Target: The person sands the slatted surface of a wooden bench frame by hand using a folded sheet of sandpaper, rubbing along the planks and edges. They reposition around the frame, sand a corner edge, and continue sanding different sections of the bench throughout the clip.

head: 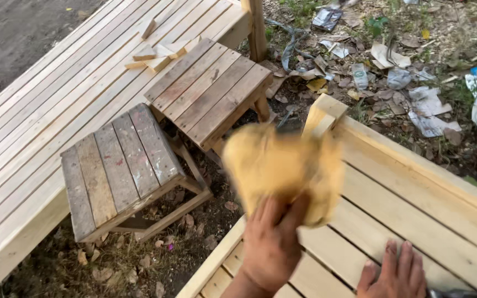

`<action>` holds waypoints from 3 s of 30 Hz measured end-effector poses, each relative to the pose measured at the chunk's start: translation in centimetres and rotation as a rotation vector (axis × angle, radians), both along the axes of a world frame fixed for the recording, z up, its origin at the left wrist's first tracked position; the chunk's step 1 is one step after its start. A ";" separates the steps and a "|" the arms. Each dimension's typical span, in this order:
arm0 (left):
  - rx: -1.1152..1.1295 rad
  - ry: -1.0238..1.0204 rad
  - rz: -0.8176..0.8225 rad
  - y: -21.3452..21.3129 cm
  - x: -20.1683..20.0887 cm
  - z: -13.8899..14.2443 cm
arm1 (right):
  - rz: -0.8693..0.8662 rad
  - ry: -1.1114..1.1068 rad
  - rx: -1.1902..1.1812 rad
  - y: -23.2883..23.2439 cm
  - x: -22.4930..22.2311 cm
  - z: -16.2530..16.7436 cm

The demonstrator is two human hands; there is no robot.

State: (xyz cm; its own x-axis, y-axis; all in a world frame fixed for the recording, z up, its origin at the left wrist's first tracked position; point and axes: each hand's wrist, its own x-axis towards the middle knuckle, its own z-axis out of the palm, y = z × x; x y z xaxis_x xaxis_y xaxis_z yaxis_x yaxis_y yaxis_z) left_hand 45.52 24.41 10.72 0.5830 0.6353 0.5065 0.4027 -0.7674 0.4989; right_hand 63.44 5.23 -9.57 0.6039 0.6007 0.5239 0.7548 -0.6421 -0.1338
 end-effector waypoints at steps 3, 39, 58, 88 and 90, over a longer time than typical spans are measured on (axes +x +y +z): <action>-0.050 0.245 0.017 -1.0 -1.9 -6.9 | -0.007 0.038 0.041 0.3 0.3 -1.7; -0.237 0.710 0.118 3.8 0.7 -11.1 | -0.035 0.117 -0.098 1.4 -1.1 3.0; -0.125 0.740 0.279 -0.2 -6.2 -13.0 | -0.022 0.108 -0.195 1.4 0.7 2.2; -0.226 0.884 0.162 5.5 6.6 -13.5 | -0.024 0.072 -0.138 1.1 0.4 1.0; -0.181 0.950 0.154 3.0 -0.2 -13.8 | -0.006 0.048 -0.118 1.1 0.9 0.8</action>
